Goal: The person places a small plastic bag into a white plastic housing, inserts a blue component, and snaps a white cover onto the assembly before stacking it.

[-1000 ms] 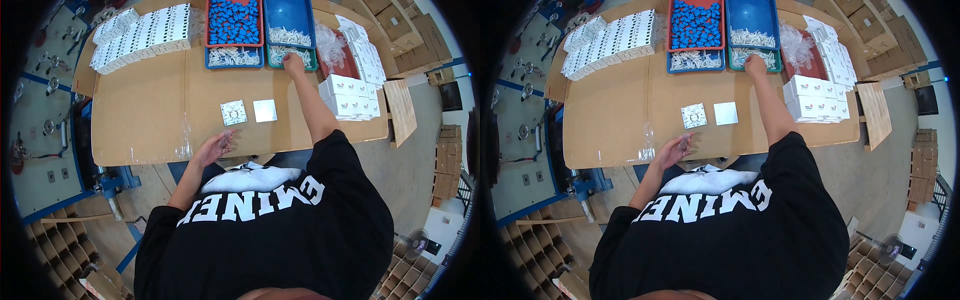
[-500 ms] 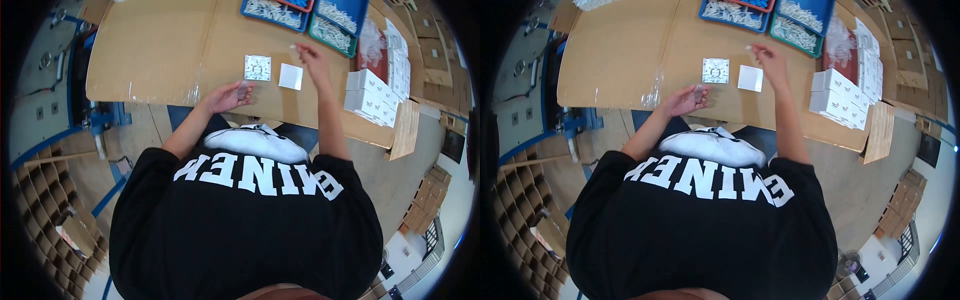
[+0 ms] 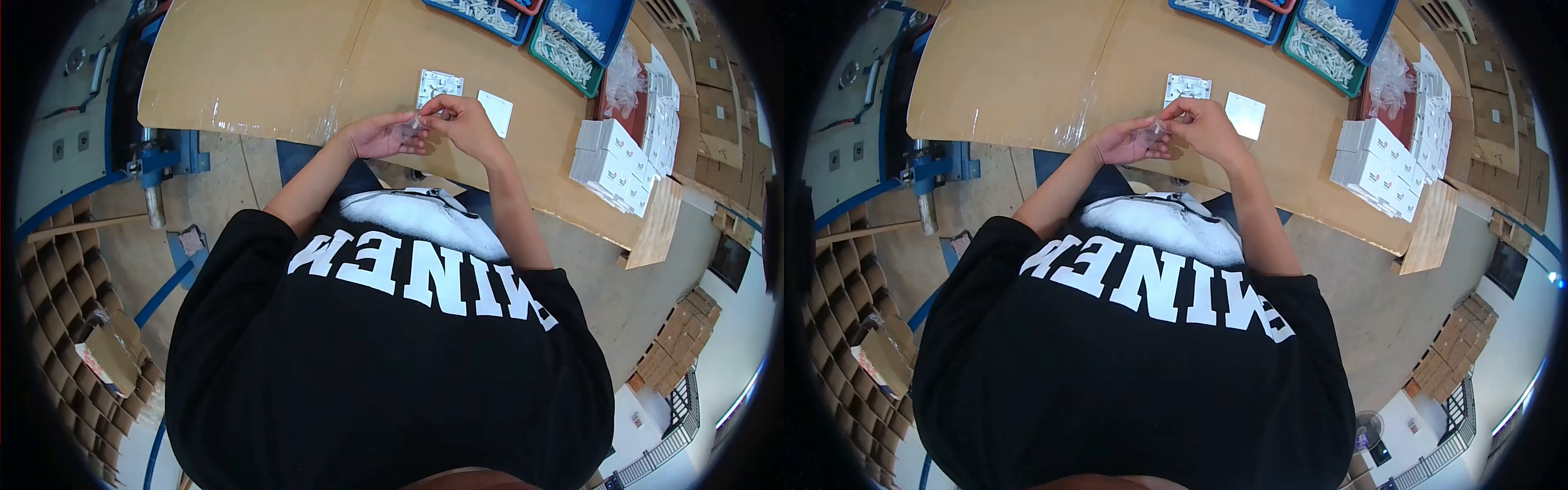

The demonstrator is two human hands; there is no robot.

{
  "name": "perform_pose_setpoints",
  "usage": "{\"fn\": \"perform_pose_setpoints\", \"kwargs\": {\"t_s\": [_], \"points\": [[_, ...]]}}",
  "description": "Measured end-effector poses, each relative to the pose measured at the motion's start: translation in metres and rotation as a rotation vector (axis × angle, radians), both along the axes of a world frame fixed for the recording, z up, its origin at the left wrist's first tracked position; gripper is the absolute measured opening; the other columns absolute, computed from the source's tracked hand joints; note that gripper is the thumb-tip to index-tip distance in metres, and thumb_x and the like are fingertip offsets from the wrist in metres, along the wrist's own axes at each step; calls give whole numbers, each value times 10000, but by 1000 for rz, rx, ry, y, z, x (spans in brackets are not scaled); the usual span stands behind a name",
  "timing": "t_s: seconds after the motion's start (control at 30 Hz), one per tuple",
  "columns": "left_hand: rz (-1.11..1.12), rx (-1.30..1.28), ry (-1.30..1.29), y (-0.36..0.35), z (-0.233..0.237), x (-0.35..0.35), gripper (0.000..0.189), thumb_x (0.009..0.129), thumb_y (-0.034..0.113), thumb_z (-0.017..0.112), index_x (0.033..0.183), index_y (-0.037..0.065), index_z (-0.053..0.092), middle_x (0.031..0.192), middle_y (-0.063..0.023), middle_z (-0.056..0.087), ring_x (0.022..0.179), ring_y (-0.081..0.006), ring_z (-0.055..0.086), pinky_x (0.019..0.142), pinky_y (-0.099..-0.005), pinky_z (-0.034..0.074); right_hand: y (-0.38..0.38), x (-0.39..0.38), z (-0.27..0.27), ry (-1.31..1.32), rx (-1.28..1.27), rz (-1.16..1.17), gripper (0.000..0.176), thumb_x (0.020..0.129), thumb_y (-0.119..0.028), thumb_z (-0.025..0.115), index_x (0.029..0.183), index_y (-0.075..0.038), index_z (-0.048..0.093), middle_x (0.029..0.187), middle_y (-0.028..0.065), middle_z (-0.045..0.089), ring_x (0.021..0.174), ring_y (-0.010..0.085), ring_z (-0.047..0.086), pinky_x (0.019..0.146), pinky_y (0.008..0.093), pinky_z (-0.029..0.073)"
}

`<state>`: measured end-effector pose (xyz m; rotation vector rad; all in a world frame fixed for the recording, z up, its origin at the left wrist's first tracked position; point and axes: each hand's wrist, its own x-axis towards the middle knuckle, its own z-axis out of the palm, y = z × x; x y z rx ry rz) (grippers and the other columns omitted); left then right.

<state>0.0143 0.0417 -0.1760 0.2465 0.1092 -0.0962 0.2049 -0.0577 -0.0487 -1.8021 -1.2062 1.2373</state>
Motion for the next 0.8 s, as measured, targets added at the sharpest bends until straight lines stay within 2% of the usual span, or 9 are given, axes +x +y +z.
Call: {"fn": "perform_pose_setpoints", "kwargs": {"t_s": [0.17,0.23,0.27,0.33,0.43,0.6,0.67,0.73,0.8], "points": [[-7,-2,1,0,-3,0,361,1082,326,512,1282,43,615,1166,-104,702,1081,-236,675,1141,-500,436,10,4,5,46,-86,89,99,889,-51,740,977,-5,732,890,11,715,761,83,602,718,254,497],[6,19,5,1,1,-1,350,1081,316,521,1268,40,625,1159,-106,704,1077,-237,677,1139,-502,441,13,7,5,-85,-34,240,117,886,-28,707,992,17,725,1134,54,698,949,124,638,826,275,506],[15,42,10,1,3,-1,339,1079,307,531,1255,36,634,1153,-108,706,1072,-238,679,1137,-505,446,13,9,0,-84,-36,240,117,886,-28,707,992,17,725,1134,54,698,949,124,638,826,275,506],[15,36,1,-1,-1,-1,334,1075,305,540,1252,38,637,1148,-107,707,1071,-237,680,1136,-511,448,11,11,-16,-71,-24,343,179,913,-47,660,1061,37,716,1370,97,595,1112,172,611,931,297,491],[24,8,-9,0,-2,-1,334,1068,315,553,1246,47,643,1153,-103,705,1078,-235,678,1134,-521,449,8,12,-27,167,-28,285,241,986,-122,596,1125,36,712,1446,107,543,1168,193,597,985,308,480],[44,-19,-68,-3,-2,-3,340,1058,321,567,1278,69,627,1177,-88,698,1089,-231,667,1139,-530,439,6,-10,-15,113,-96,231,389,1061,-295,537,1173,37,705,1450,131,542,1249,219,564,1054,331,446],[82,17,71,-3,7,-1,377,1048,317,578,1338,75,585,1219,-74,684,1121,-232,654,1154,-530,420,6,-17,-14,73,-120,225,439,1074,-350,528,1176,38,705,1461,144,535,1288,237,545,1082,345,429],[33,3,-31,1,-17,2,408,1045,331,583,1367,82,565,1287,-77,656,1193,-235,628,1164,-529,408,5,-13,-20,-34,30,339,513,1065,-436,533,1183,33,704,1511,174,493,1367,294,484,1142,384,377],[-15,-10,-131,9,-42,6,440,1041,345,587,1396,89,545,1354,-80,627,1265,-238,603,1175,-529,395,12,-1,-15,13,-34,340,498,1062,-452,532,1173,-4,720,1583,161,416,1402,329,447,1161,416,354]]}}
